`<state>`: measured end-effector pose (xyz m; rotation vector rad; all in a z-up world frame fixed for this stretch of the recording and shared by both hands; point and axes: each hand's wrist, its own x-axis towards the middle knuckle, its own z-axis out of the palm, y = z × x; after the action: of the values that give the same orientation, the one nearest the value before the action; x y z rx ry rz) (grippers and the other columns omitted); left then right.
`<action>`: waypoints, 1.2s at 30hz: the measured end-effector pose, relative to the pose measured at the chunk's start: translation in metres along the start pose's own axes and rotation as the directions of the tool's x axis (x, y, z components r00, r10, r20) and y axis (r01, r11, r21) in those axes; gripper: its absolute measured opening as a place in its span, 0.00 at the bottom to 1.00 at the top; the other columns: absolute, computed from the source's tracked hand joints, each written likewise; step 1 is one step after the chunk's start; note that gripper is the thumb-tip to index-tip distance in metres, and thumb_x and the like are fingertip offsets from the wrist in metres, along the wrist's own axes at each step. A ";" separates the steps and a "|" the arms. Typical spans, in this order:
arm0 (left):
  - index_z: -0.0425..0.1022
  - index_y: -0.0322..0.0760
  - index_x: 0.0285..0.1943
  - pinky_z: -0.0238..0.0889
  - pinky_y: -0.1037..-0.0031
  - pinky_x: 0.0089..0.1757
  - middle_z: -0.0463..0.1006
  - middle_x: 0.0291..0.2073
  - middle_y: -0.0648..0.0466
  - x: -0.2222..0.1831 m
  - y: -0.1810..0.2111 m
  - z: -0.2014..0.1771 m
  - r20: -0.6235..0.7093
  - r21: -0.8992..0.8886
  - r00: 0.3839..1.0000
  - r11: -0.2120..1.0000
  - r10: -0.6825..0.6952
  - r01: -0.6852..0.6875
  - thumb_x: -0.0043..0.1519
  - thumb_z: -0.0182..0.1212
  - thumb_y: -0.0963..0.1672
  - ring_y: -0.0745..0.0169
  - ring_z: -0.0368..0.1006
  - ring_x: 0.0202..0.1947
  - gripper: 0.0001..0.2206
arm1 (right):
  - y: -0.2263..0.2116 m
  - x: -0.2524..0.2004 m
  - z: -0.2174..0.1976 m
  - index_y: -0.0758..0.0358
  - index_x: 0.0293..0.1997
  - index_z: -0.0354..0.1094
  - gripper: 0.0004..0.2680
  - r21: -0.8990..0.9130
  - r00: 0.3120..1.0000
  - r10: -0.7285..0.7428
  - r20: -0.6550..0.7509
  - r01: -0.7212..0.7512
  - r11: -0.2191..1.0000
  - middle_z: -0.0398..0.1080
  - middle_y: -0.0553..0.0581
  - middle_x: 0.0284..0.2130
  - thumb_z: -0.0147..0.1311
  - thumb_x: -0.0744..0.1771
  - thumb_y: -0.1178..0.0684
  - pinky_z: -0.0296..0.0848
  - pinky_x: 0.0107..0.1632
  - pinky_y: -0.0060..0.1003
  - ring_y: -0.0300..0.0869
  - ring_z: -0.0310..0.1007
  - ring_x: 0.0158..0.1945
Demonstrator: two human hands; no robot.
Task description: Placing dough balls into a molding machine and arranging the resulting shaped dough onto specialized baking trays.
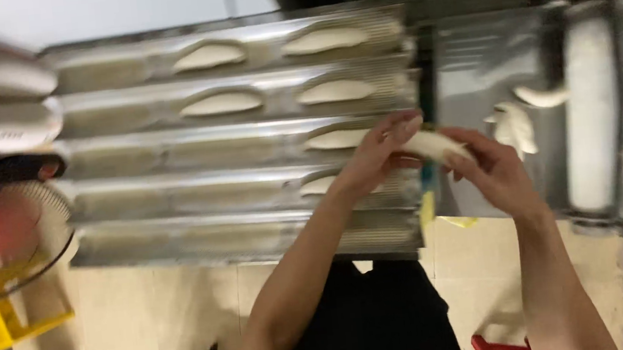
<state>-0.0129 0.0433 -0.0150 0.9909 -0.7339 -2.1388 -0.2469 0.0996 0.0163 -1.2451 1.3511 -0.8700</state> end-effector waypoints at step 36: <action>0.82 0.35 0.55 0.72 0.70 0.42 0.85 0.43 0.50 -0.096 0.039 -0.074 -0.169 0.962 0.724 0.273 0.668 -0.027 0.66 0.68 0.44 0.63 0.81 0.43 0.12 | 0.178 0.129 -0.192 0.55 0.60 0.73 0.14 -0.913 0.992 0.121 0.038 0.084 -0.400 0.74 0.54 0.57 0.54 0.68 0.48 0.46 0.75 0.57 0.45 0.64 0.67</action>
<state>0.1072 0.0751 0.0131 1.6810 -1.7368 -0.7034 -0.4585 -0.0175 -0.1472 -2.4880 1.9889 1.0658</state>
